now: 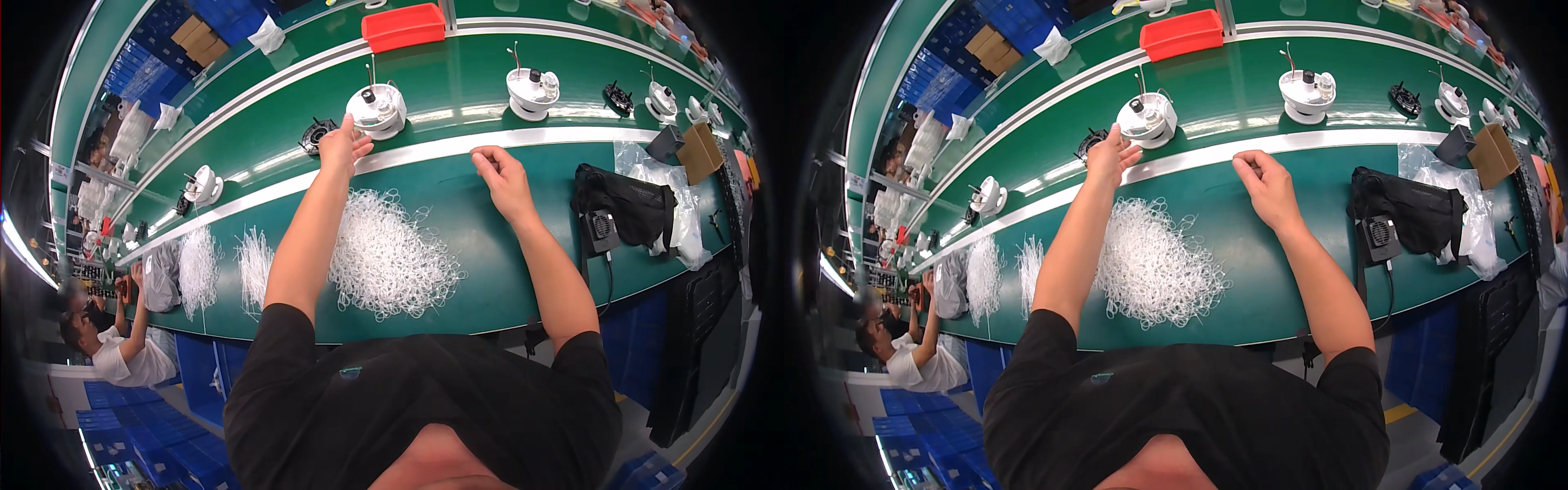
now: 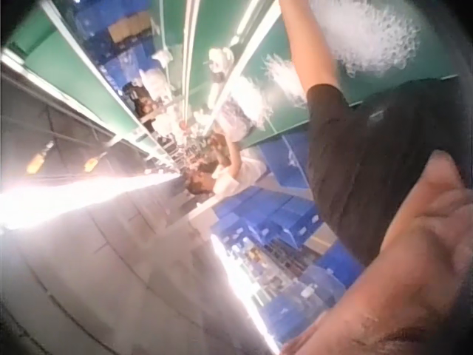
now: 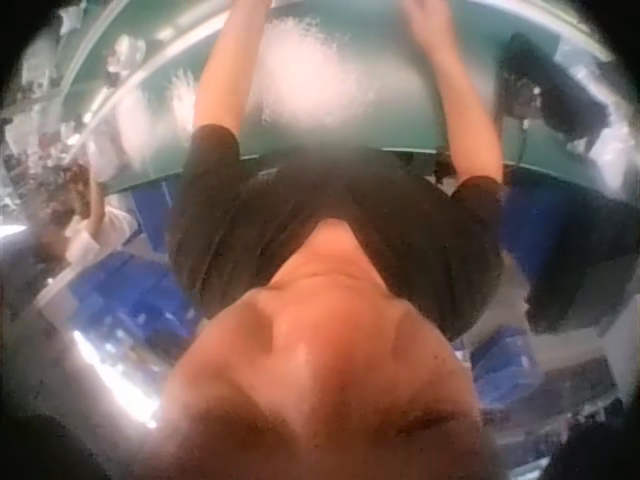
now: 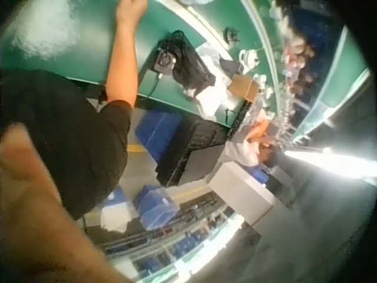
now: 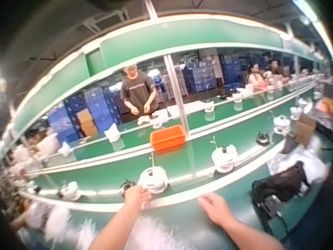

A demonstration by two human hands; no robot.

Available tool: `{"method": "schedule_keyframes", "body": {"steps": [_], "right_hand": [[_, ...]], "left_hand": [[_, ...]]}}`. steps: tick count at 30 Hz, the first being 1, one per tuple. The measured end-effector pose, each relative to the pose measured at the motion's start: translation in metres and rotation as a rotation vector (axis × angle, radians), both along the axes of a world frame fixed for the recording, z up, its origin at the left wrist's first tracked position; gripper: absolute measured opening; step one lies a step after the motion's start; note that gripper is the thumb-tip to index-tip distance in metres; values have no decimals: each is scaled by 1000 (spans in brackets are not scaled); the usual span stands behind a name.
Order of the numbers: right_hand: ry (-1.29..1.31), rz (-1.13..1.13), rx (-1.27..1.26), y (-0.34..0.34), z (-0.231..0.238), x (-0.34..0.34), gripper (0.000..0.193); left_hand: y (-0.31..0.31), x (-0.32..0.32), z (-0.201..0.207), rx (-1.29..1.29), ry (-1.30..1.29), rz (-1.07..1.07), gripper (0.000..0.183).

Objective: The person repeatedly picks white zip ties from a pile on a green workbench, threads each through a small white circular device, and secures it by hand. The person then places the device on the bench and repeats the process with additional units.

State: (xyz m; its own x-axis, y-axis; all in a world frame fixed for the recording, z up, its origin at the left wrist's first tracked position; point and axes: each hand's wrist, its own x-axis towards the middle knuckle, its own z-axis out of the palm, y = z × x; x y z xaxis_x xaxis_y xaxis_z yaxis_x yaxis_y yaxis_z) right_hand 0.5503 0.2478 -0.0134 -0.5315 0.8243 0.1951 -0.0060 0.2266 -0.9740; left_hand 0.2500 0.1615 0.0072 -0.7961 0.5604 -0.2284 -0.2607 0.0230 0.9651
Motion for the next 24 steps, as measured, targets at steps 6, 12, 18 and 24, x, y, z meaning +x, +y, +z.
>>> {"method": "schedule_keyframes", "body": {"steps": [6,12,18,24], "right_hand": [[-152,100,-230,19,10,-10,43],[-182,47,-323,47,23,-27,53],[61,120,-233,51,23,-7,45],[-118,27,235,48,30,9,25]], "left_hand": [[27,-14,-18,57,-58,-192,29],[12,55,16,-42,145,-470,27],[-6,111,17,-153,127,-697,24],[-9,128,16,-259,151,-814,23]]}}
